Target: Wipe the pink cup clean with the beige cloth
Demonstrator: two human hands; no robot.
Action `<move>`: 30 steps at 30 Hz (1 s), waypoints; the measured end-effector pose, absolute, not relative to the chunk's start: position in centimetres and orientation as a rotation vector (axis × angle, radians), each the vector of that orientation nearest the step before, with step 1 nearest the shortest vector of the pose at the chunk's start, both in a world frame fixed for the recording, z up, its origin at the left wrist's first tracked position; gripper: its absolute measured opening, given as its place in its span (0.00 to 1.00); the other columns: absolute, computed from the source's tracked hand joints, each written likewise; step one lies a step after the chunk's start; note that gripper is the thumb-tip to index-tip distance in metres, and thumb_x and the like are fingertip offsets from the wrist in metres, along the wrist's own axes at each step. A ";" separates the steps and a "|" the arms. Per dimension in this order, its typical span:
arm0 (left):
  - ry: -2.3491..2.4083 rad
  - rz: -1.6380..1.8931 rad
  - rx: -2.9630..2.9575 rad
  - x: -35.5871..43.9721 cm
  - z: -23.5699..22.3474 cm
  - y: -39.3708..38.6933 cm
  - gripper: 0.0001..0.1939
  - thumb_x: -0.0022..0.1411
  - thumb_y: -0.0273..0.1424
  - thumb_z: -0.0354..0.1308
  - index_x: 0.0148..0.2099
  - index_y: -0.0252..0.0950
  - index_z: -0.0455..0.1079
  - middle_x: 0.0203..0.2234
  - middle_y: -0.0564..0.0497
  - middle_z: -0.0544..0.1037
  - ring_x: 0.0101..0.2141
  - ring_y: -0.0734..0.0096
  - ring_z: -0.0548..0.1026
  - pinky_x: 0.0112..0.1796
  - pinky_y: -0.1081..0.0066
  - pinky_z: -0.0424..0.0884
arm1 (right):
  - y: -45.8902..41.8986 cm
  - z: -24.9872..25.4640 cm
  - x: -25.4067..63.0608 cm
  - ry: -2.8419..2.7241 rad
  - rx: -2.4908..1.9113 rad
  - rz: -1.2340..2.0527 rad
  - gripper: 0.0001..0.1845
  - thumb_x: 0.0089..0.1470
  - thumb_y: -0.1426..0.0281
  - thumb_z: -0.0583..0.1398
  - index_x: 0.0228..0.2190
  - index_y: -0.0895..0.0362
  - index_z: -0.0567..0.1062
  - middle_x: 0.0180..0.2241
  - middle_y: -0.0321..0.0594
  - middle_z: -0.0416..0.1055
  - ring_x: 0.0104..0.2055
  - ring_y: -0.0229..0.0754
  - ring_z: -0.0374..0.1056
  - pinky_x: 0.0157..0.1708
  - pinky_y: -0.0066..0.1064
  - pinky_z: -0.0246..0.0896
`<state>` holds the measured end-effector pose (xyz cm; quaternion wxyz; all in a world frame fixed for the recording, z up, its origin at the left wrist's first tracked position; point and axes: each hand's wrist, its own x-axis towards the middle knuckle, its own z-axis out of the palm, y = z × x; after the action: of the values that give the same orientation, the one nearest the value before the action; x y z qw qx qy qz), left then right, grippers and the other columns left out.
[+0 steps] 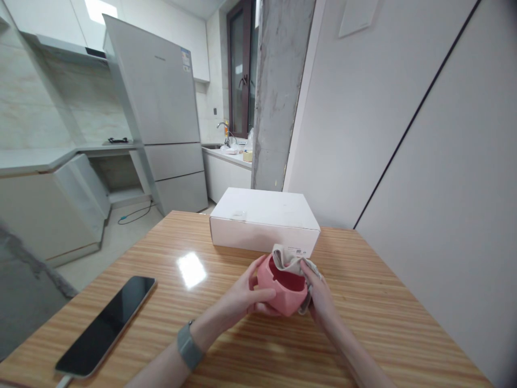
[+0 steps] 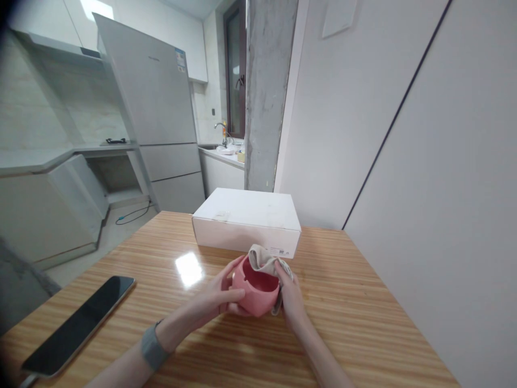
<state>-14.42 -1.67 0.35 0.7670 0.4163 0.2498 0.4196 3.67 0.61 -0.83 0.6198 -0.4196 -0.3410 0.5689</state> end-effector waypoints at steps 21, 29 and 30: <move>0.945 1.399 1.616 -13.7 -0.5 -1.4 0.53 0.32 0.27 0.75 0.60 0.44 0.55 0.60 0.45 0.60 0.59 0.52 0.61 0.58 0.56 0.57 | -1.8 -2.5 0.6 -0.857 -0.895 1.108 0.26 0.50 0.55 0.63 0.49 0.52 0.74 0.51 0.38 0.73 0.58 0.49 0.62 0.62 0.42 0.49; 1.007 1.414 1.304 -14.6 0.4 -0.8 0.44 0.35 0.31 0.74 0.55 0.38 0.60 0.51 0.43 0.71 0.50 0.53 0.70 0.50 0.59 0.65 | -0.2 -0.4 1.7 -0.504 -0.767 1.398 0.22 0.50 0.54 0.62 0.44 0.52 0.77 0.45 0.38 0.77 0.53 0.47 0.68 0.56 0.39 0.60; 0.964 1.406 1.179 -14.5 0.5 -0.7 0.41 0.37 0.33 0.73 0.55 0.37 0.61 0.49 0.42 0.72 0.48 0.53 0.71 0.48 0.60 0.67 | -0.1 0.0 1.9 -0.458 -0.768 1.404 0.23 0.51 0.55 0.62 0.45 0.52 0.76 0.45 0.38 0.78 0.52 0.47 0.69 0.55 0.39 0.62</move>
<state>-14.54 -0.73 0.45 0.5095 0.4894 0.4002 0.5837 1.94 -0.11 0.02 0.6731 -0.3412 -0.2034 0.6238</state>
